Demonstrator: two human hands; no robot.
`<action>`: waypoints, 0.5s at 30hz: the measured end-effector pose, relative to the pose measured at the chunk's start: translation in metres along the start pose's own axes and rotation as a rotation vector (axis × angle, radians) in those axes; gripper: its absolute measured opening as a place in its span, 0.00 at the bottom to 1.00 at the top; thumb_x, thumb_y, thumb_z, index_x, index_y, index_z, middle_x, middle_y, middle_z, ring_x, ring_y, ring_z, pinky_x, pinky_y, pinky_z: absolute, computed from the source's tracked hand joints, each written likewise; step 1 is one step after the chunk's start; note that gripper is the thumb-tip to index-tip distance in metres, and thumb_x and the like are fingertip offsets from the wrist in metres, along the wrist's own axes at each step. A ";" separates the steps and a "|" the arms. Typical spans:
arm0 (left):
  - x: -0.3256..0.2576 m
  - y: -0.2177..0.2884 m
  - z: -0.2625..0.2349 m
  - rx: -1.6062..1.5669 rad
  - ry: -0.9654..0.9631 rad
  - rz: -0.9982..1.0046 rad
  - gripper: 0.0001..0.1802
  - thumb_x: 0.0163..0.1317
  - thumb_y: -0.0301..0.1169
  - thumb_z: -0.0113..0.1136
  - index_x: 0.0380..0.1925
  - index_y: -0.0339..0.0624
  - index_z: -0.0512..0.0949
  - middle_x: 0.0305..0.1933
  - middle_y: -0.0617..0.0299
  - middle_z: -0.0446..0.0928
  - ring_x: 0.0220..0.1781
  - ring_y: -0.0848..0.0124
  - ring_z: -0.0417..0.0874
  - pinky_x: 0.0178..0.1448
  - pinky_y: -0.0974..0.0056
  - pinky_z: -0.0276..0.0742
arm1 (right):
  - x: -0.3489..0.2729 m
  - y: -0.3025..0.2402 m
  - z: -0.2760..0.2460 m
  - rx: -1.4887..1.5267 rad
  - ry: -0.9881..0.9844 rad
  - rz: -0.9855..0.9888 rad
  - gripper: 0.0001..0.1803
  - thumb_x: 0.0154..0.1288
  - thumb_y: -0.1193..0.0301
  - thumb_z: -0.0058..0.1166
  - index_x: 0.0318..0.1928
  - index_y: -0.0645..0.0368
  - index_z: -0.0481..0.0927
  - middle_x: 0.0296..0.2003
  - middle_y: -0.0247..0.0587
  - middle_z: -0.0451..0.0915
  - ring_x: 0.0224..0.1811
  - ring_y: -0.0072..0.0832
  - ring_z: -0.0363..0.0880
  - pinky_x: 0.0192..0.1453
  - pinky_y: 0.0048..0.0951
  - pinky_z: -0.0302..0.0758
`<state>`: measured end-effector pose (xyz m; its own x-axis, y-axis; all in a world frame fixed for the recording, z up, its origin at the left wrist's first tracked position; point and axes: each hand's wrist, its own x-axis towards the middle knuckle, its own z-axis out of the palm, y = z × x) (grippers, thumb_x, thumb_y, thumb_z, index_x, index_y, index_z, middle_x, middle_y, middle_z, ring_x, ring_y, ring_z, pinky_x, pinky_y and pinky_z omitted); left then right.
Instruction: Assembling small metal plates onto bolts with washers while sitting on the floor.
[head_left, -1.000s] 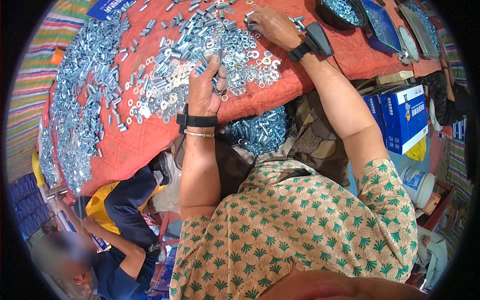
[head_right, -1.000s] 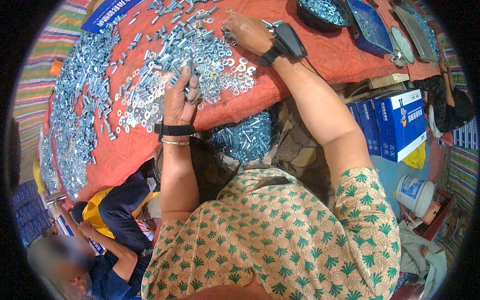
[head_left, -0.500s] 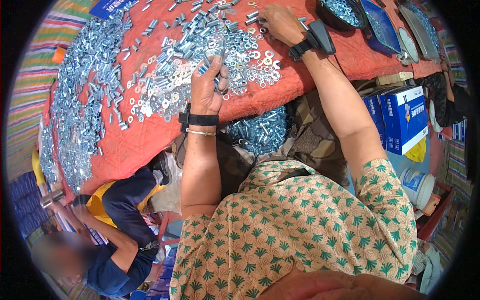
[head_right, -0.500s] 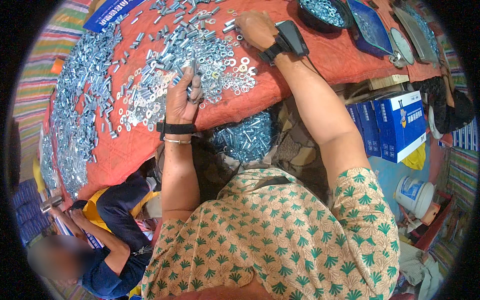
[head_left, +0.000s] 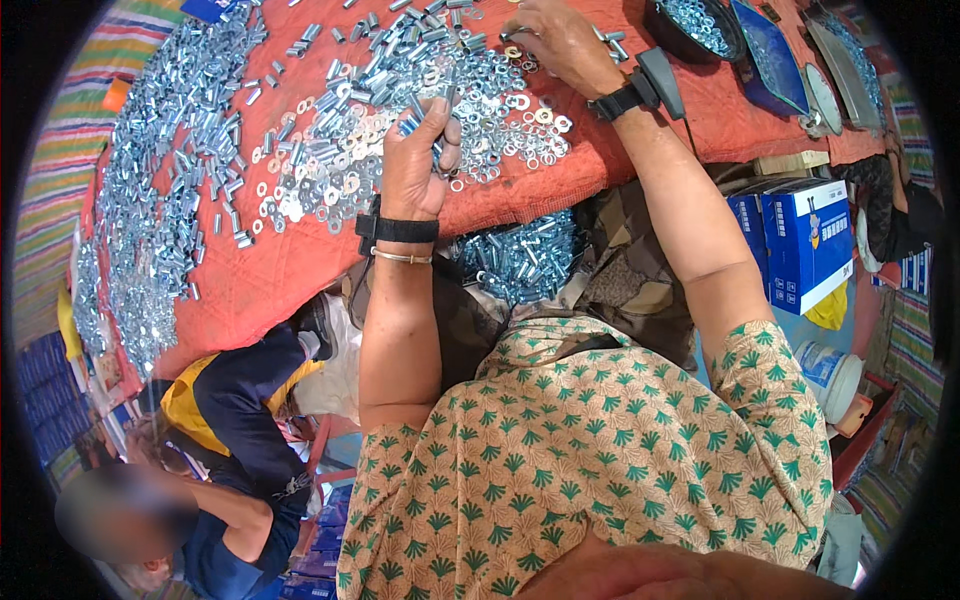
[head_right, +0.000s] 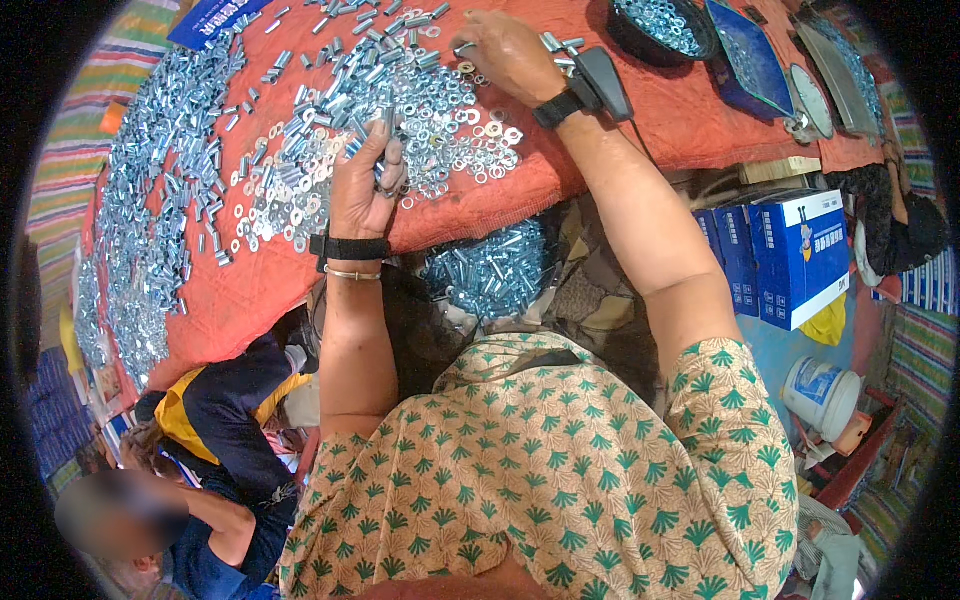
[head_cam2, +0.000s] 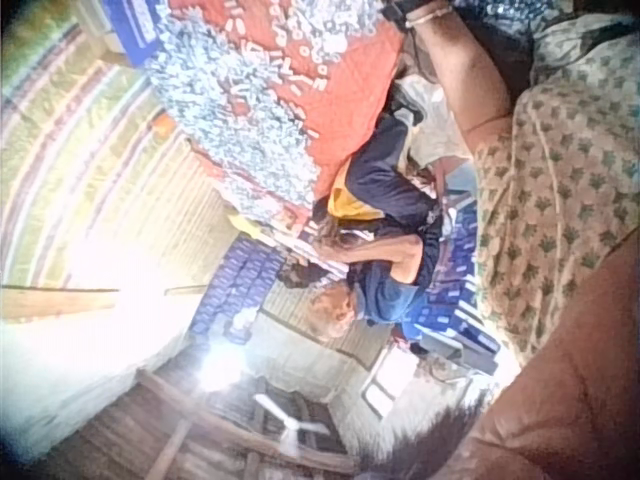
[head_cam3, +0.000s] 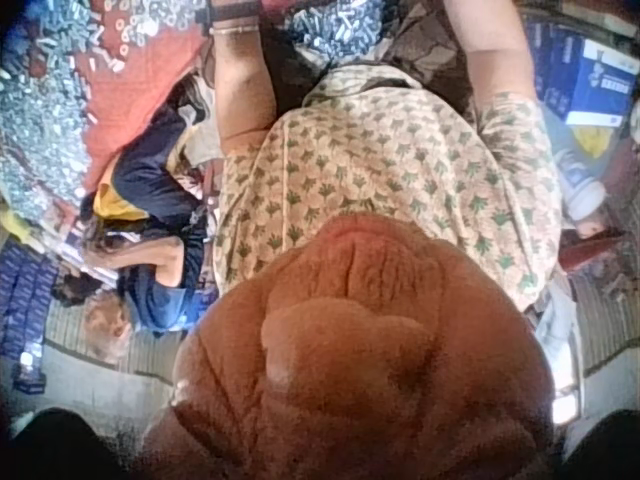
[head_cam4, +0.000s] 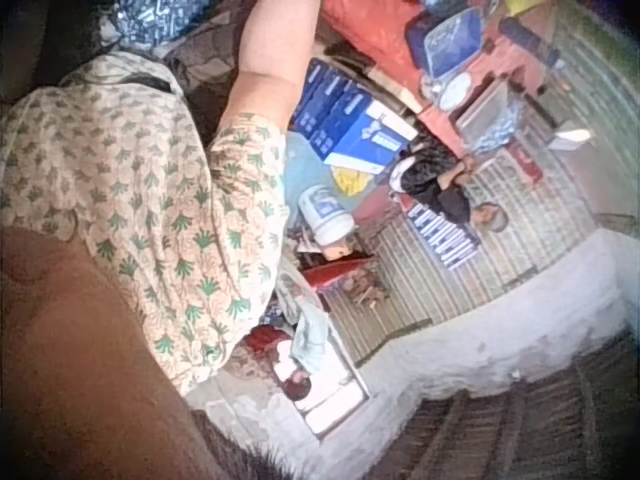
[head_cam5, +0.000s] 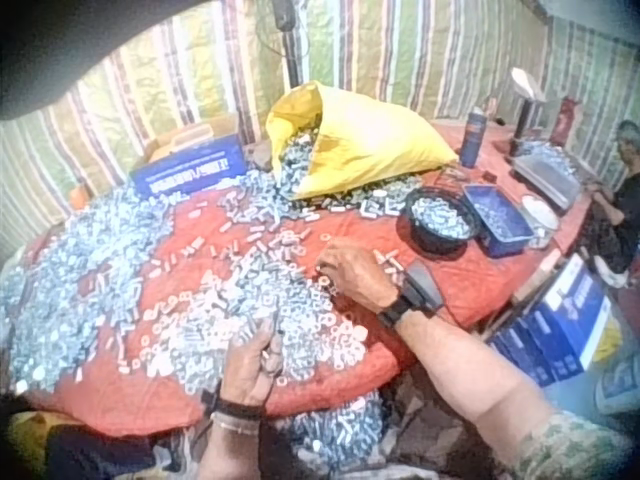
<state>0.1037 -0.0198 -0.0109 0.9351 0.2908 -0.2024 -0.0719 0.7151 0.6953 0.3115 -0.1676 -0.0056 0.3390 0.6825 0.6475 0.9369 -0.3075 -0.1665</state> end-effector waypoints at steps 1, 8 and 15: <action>0.000 0.001 0.001 0.001 -0.006 -0.010 0.10 0.62 0.32 0.63 0.38 0.39 0.76 0.22 0.63 0.75 0.16 0.78 0.68 0.19 0.75 0.60 | 0.002 -0.005 0.003 0.001 -0.001 0.000 0.07 0.57 0.71 0.56 0.37 0.56 0.82 0.32 0.45 0.80 0.38 0.43 0.79 0.42 0.41 0.75; -0.001 0.002 0.004 0.022 -0.010 -0.006 0.08 0.62 0.31 0.63 0.36 0.41 0.75 0.22 0.63 0.74 0.16 0.77 0.67 0.19 0.74 0.60 | -0.005 -0.015 0.020 0.132 -0.266 0.085 0.10 0.58 0.71 0.58 0.38 0.62 0.79 0.35 0.44 0.80 0.39 0.42 0.79 0.45 0.37 0.75; -0.001 0.001 0.003 0.025 -0.001 0.010 0.09 0.62 0.31 0.63 0.37 0.39 0.76 0.22 0.63 0.74 0.16 0.78 0.67 0.18 0.74 0.60 | 0.001 -0.034 -0.005 0.574 -0.296 0.464 0.09 0.60 0.72 0.60 0.40 0.62 0.80 0.34 0.36 0.82 0.37 0.25 0.81 0.40 0.25 0.76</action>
<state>0.1039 -0.0214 -0.0084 0.9348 0.2970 -0.1948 -0.0722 0.6960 0.7144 0.2793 -0.1600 0.0045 0.6388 0.7410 0.2070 0.5649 -0.2690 -0.7801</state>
